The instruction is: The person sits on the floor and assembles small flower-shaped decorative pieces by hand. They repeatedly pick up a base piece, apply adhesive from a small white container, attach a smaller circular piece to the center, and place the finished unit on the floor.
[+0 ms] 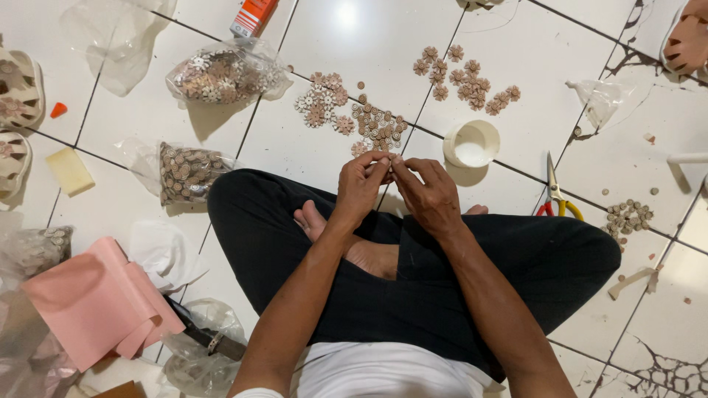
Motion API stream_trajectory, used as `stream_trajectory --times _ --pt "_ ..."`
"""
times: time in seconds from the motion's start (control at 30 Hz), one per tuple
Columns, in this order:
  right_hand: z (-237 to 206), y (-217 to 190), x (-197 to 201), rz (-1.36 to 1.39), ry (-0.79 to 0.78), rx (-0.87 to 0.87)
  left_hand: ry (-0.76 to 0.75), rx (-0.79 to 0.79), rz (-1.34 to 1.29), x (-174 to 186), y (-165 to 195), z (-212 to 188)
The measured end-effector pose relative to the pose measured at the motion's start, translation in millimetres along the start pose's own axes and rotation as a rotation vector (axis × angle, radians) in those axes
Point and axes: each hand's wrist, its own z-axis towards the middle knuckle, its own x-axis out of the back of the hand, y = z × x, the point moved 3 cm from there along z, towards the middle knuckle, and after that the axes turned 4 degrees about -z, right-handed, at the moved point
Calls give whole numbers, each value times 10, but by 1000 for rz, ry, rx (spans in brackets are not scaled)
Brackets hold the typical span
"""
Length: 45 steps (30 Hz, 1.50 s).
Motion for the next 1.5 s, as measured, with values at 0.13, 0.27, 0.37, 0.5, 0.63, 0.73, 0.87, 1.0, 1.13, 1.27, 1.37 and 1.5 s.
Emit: stream_trajectory --times 0.13,0.27,0.37,0.5,0.63,0.73,0.87,1.0,1.13,1.27,1.37,1.5 --pt "-4 -10 8 -41 -23 17 33 -3 74 -2 5 -30" --pt "-78 52 -50 51 5 -56 15 15 -68 -21 -38 9" --pt "-149 258 -27 124 88 -142 23 66 -155 -32 -84 77" --pt "-230 868 168 -13 -16 -602 15 84 -163 -57 -88 111" --pt "-247 1139 208 -301 -367 -753 16 92 -171 -103 -79 113" --pt "-204 1209 120 -309 -531 -874 38 110 -156 -139 -69 115" --pt "-177 1235 124 -299 -536 -890 66 132 -145 -156 -74 130" --pt "-243 1195 276 -270 -309 -796 65 88 -213 -206 -117 178" --pt "-300 1061 362 -29 -163 -728 53 48 -200 -248 -161 212" --pt "-250 640 263 212 -32 -435 54 26 -148 -286 -180 203" --pt "-178 401 190 239 1 -316 51 4 -88 -300 -181 156" --pt "-104 305 206 188 -2 -210 75 13 -14 -291 -188 112"
